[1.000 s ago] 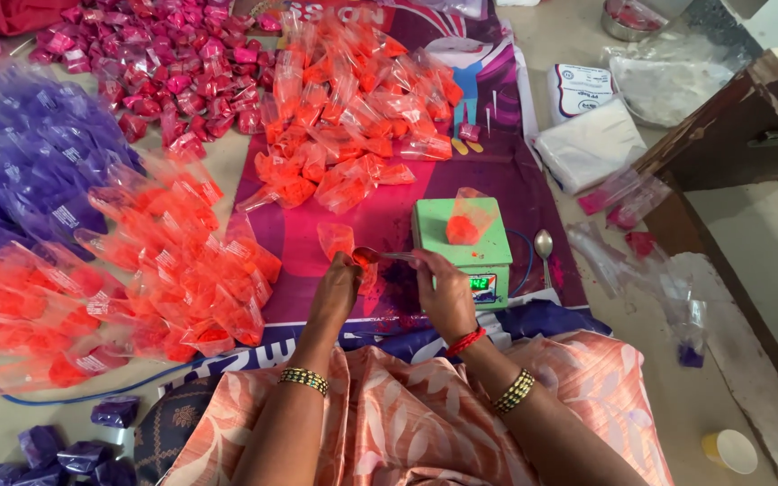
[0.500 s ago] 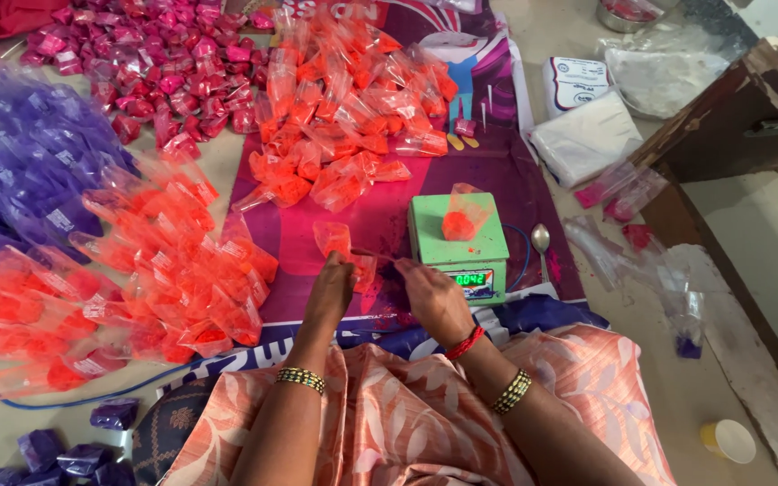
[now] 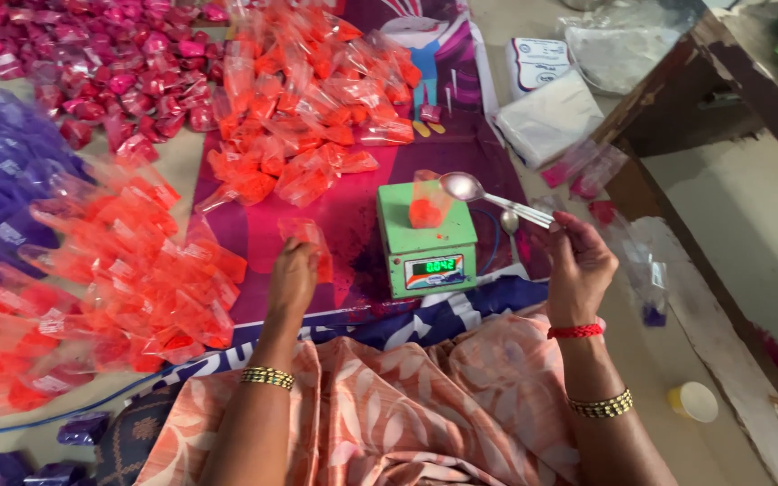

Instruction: Portioning a granular powder into small plastic bags using a spoon and a digital scale.

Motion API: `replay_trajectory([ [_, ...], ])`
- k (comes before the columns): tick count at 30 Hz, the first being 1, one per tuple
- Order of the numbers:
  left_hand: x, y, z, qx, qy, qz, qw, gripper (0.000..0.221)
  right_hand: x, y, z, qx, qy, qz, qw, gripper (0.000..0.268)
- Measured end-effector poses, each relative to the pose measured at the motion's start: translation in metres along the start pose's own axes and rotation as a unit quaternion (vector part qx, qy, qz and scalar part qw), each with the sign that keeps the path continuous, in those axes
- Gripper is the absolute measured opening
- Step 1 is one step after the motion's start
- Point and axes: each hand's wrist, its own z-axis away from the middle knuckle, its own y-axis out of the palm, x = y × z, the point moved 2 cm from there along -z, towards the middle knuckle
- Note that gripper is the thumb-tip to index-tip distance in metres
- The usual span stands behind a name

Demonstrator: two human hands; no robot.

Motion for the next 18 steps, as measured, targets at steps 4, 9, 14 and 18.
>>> replay_trajectory([
  [4, 0.002, 0.005, 0.011, -0.004, -0.003, -0.031, 1.0, 0.017, -0.02, -0.024, -0.003, -0.039, 0.025, -0.105, 0.993, 0.016],
  [9, -0.043, -0.015, 0.018, 0.047, -0.03, -0.102, 0.993, 0.033, -0.062, -0.047, 0.004, -0.112, 0.165, -0.236, 0.951, 0.02],
  [14, -0.034, 0.003, 0.035, 0.084, -0.033, -0.104, 0.99, 0.032, -0.069, -0.054, -0.001, -0.124, 0.186, -0.277, 0.934, 0.017],
  [18, -0.029, 0.007, 0.04, 0.073, -0.029, -0.107, 0.991, 0.036, -0.075, -0.055, 0.0, -0.12, 0.206, -0.293, 0.926, 0.017],
])
